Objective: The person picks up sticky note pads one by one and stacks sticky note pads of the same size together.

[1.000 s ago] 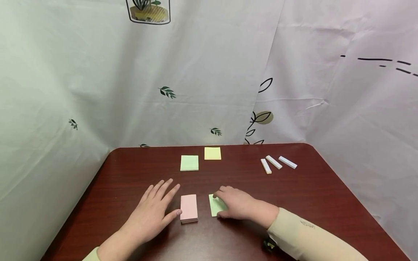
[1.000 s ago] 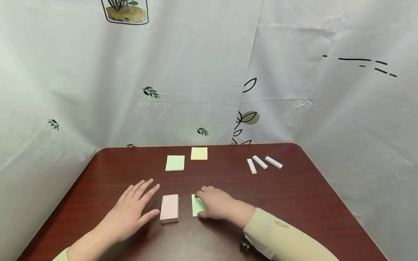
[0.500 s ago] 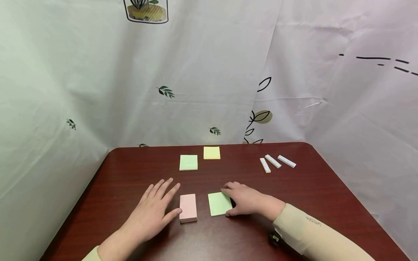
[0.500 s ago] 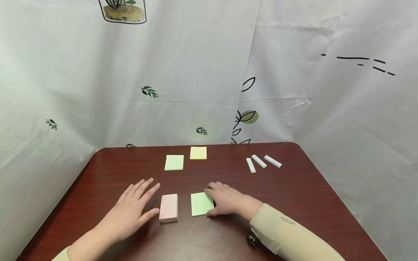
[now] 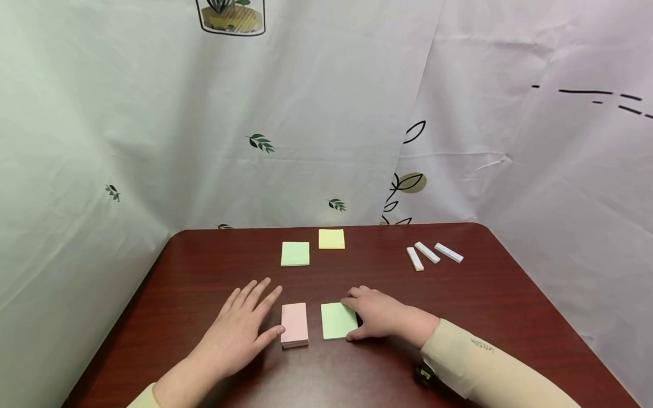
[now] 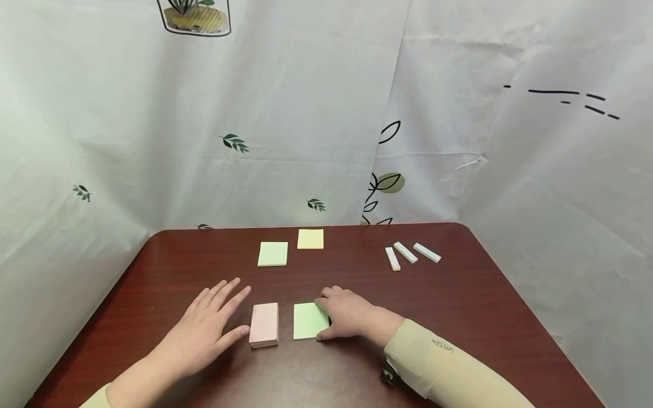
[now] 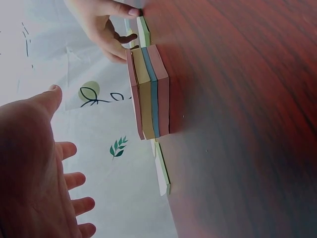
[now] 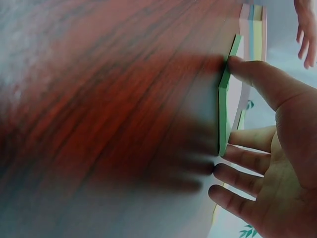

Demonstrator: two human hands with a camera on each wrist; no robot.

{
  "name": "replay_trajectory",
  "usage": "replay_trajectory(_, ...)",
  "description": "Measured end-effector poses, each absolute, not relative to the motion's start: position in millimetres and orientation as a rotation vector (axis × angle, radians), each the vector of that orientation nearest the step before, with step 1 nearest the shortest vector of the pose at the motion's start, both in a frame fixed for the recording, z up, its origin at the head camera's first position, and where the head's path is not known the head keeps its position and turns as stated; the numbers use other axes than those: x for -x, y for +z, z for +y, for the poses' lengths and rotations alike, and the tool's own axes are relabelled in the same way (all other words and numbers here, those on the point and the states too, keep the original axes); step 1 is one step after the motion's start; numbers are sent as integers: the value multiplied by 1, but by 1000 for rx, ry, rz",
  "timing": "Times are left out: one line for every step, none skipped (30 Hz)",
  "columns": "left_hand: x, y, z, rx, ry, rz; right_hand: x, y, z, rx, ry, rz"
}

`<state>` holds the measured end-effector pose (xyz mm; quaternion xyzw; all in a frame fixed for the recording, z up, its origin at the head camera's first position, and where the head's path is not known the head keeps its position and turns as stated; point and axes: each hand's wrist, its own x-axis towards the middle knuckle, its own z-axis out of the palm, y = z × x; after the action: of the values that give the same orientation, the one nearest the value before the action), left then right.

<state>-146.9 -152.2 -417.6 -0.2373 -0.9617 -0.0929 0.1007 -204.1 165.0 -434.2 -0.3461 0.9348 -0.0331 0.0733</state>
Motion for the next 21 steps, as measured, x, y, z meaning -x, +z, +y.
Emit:
replay_trajectory(147, -418, -152, 702, -276, -2842, 204, -434, 165, 1034, -95, 2809)
replay_trajectory(147, -418, -152, 703, -274, -2841, 203, -434, 164, 1032, -93, 2811)
replay_trajectory(147, -418, -152, 703, -270, -2841, 203, -434, 164, 1031, -92, 2813)
replay_trajectory(147, -418, -152, 703, -268, -2842, 203, -434, 164, 1030, -95, 2815)
replay_trajectory(147, -418, -152, 703, -266, -2842, 202, -434, 164, 1029, -98, 2817)
replay_trajectory(147, -418, -152, 703, -268, -2843, 202, -435, 165, 1029, -107, 2817)
replay_trajectory(147, -418, -152, 702, -268, -2845, 201, -435, 166, 1026, -116, 2817)
replay_trajectory(147, -418, -152, 702, -267, -2847, 201, -436, 167, 1025, -129, 2817)
replay_trajectory(148, -419, -152, 700, -270, -2850, 200, -436, 168, 1023, -142, 2819)
replay_trajectory(148, -419, -152, 698, -272, -2853, 200, -436, 169, 1020, -162, 2820)
replay_trajectory(148, -419, -152, 696, -275, -2855, 200, -436, 171, 1016, -179, 2823)
replay_trajectory(148, -419, -152, 694, -275, -2856, 199, -436, 173, 1009, -199, 2825)
replay_trajectory(149, -419, -153, 692, -274, -2857, 199, -436, 175, 1005, -215, 2830)
replay_trajectory(149, -419, -153, 689, -275, -2860, 199, -436, 178, 999, -233, 2834)
replay_trajectory(150, -419, -153, 688, -273, -2861, 199, -435, 181, 999, -253, 2841)
replay_trajectory(150, -420, -153, 688, -270, -2860, 198, -434, 184, 999, -270, 2849)
replay_trajectory(151, -420, -153, 689, -271, -2858, 198, -434, 188, 999, -282, 2857)
replay_trajectory(151, -420, -154, 691, -268, -2856, 198, -433, 192, 1003, -291, 2867)
replay_trajectory(151, -420, -154, 693, -268, -2854, 197, -432, 196, 1014, -300, 2881)
replay_trajectory(152, -421, -153, 697, -267, -2848, 197, -431, 201, 1025, -307, 2899)
replay_trajectory(152, -421, -153, 701, -264, -2841, 196, -430, 205, 1042, -313, 2921)
